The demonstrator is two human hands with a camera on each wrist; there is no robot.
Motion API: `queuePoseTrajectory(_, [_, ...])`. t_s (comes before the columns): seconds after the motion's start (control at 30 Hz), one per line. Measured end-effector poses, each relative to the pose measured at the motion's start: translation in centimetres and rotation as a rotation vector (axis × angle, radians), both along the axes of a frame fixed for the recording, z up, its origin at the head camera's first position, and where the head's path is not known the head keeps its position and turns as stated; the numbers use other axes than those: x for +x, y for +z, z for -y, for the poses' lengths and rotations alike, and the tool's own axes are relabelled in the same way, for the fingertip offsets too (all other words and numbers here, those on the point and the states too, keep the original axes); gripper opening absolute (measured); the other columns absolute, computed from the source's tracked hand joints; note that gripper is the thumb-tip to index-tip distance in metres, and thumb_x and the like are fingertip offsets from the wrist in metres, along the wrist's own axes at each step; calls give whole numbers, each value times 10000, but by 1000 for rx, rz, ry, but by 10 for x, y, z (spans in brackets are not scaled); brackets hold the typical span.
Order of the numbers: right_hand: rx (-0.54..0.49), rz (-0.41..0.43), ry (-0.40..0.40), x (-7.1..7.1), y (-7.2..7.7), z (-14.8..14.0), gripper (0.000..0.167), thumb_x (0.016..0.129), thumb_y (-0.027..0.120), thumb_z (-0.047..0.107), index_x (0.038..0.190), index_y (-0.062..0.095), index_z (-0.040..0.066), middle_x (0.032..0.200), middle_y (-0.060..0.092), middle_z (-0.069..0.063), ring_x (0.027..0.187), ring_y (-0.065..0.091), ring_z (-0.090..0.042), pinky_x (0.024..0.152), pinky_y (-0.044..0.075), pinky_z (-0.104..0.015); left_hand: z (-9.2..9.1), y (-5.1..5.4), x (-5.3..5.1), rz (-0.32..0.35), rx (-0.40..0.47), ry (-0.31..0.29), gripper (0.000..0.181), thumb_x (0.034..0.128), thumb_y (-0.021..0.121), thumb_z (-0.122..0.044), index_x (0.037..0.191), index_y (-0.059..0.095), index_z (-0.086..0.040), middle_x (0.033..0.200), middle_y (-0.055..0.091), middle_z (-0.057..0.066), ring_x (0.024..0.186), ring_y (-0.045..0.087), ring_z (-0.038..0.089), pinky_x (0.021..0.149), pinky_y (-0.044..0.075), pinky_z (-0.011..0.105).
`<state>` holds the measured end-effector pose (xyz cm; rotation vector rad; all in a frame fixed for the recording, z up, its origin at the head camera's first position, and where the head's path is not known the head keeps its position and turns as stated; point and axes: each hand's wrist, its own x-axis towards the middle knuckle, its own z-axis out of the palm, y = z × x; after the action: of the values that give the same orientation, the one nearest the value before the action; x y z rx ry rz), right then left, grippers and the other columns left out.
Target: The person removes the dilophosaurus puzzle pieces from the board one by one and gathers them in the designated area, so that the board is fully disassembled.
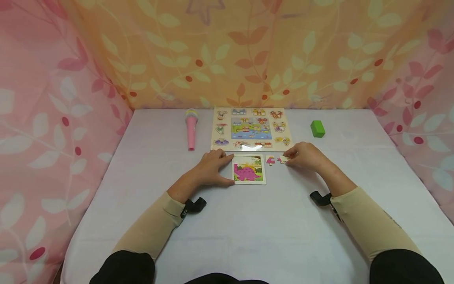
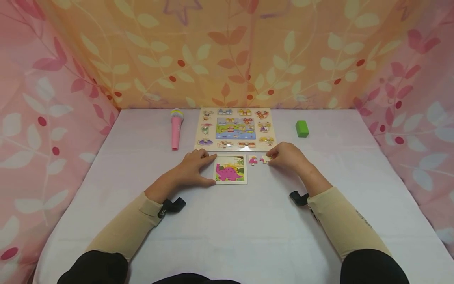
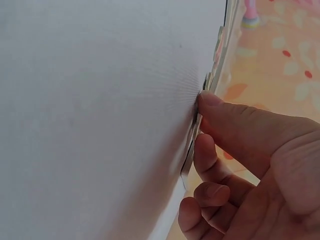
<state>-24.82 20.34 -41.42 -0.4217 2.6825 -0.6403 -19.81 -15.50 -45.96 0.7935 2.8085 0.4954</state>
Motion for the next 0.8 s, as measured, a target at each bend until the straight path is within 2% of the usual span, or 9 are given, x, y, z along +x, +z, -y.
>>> queuePoseTrajectory(0.33, [17,-13,15,4,-1,1,333,884,794,142,1184,756,3,972,717,-104,938,596,-287,889,462,-496,-1,-2,0,-4,-10,-4,1012,780,770,-665,1590,405,-179,1154,426,1,1070,370,173,878,338,354])
queuePoseTrajectory(0.47, [28,2,-22,6,5,1,386,887,787,164,1239,733,14,1019,687,-123,993,548,-318,943,433,-539,-1,-2,-1,-9,-8,-2,1010,783,763,-672,1591,404,-184,1153,418,-4,1071,364,169,876,332,349])
queuePoseTrajectory(0.7, [15,-68,12,10,20,-3,404,905,752,192,1280,716,44,1056,662,-111,968,532,-306,819,424,-445,0,0,0,0,-6,0,1009,786,763,-670,1592,400,-186,1145,411,0,1060,365,171,875,328,351])
queuePoseTrajectory(0.8, [3,-99,27,14,28,-2,412,911,754,202,1289,709,44,1067,658,-121,965,540,-303,813,428,-444,0,-1,0,-3,1,1,1007,786,765,-668,1591,403,-182,1148,412,1,1063,366,173,876,329,352])
